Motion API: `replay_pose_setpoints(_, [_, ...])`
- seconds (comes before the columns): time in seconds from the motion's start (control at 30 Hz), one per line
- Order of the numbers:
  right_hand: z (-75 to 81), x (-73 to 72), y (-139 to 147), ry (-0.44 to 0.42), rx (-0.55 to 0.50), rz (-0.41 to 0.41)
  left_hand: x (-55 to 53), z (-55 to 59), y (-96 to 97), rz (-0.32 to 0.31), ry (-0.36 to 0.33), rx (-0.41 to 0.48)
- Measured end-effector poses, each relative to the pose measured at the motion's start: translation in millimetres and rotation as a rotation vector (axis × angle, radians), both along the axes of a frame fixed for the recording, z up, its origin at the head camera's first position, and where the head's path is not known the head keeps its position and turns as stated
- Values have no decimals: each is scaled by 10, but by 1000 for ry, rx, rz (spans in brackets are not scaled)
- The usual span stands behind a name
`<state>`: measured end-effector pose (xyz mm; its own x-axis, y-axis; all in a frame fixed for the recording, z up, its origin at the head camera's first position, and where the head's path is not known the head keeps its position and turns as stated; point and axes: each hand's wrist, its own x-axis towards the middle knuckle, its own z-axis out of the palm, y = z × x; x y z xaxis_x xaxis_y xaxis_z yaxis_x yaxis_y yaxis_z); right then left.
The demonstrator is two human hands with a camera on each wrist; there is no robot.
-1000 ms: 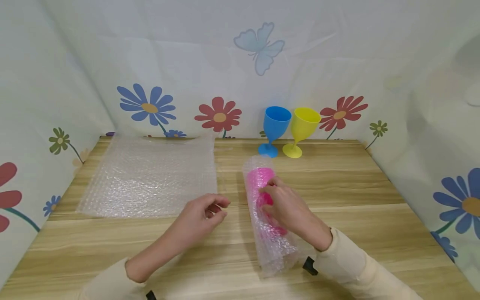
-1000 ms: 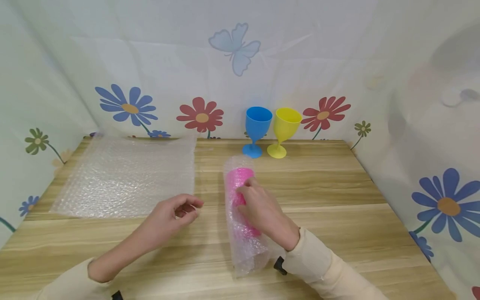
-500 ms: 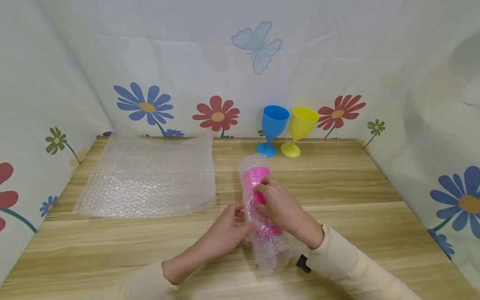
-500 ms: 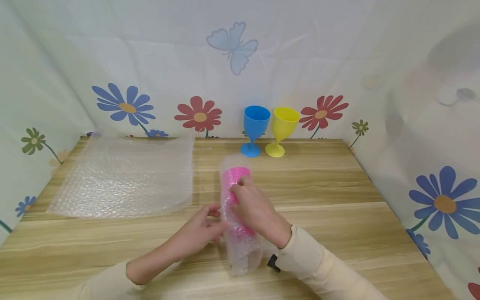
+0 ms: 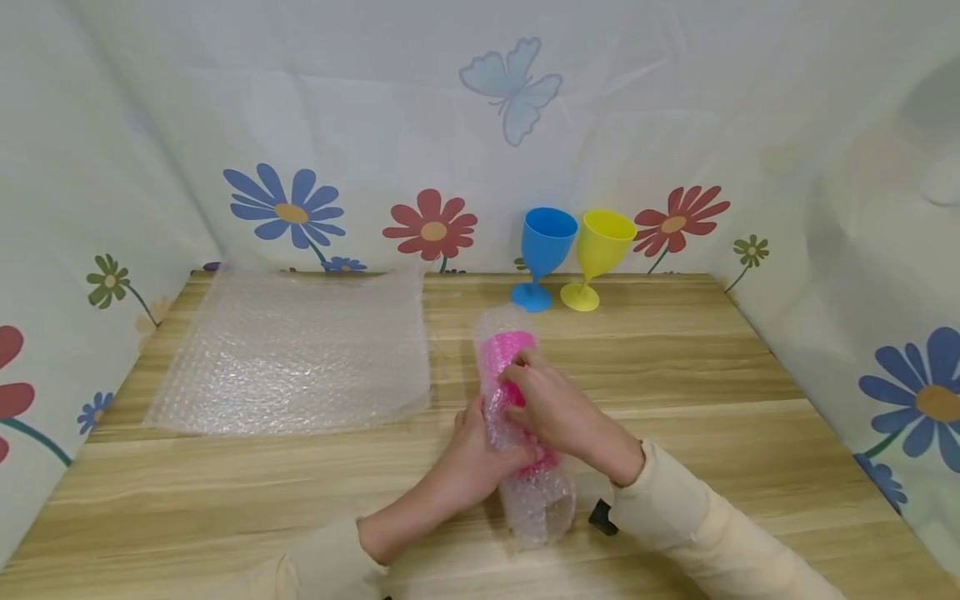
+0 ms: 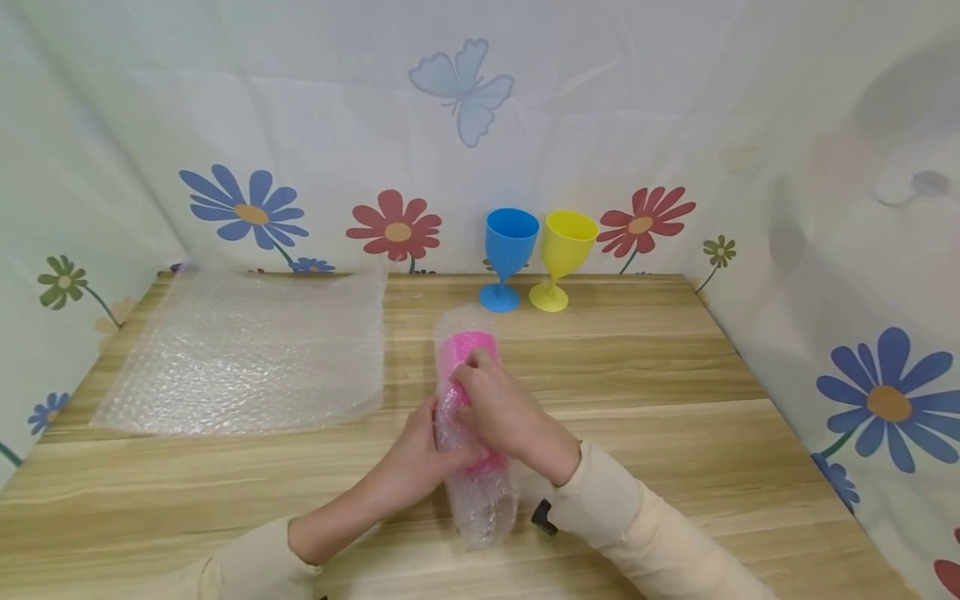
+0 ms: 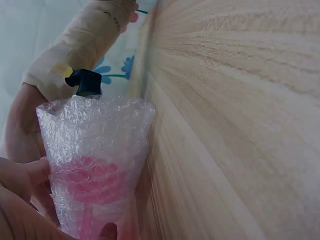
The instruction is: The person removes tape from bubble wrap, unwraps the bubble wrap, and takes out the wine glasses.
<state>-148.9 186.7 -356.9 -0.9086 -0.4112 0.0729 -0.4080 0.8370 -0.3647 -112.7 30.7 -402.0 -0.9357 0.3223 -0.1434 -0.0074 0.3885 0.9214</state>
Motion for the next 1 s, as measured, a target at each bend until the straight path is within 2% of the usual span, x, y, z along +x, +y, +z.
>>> replay_pose_setpoints(0.17, [-28, -9, 127, -15, -47, 86, 4, 5, 9, -10, 6, -10])
replay_pose_setpoints(0.33, [-78, 9, 221, 18, -89, 141, 10, -13, 37, -6, 20, -7])
replay_pose_setpoints(0.4, [-94, 22, 243, 15, -106, 116, 6, -30, 70, 4, 28, -2])
replay_pose_setpoints(0.5, [-110, 40, 271, -16, -134, 31, -6, -53, 134, 9, 41, 12])
replay_pose_setpoints(0.67, [-140, 51, 365, -112, -177, -141, -21, -39, 223, -15, 73, 43])
replay_pose_setpoints(0.77, [-160, 50, 462, -184, -227, -217, -35, -13, 258, -31, 92, 60])
replay_pose_setpoints(0.9, [-190, 49, 622, -298, -377, -246, -74, -17, 304, -33, 109, 114])
replay_pose_setpoints(1.0, [-214, 61, 756, -367, -515, -239, -98, -63, 339, -11, 76, 187])
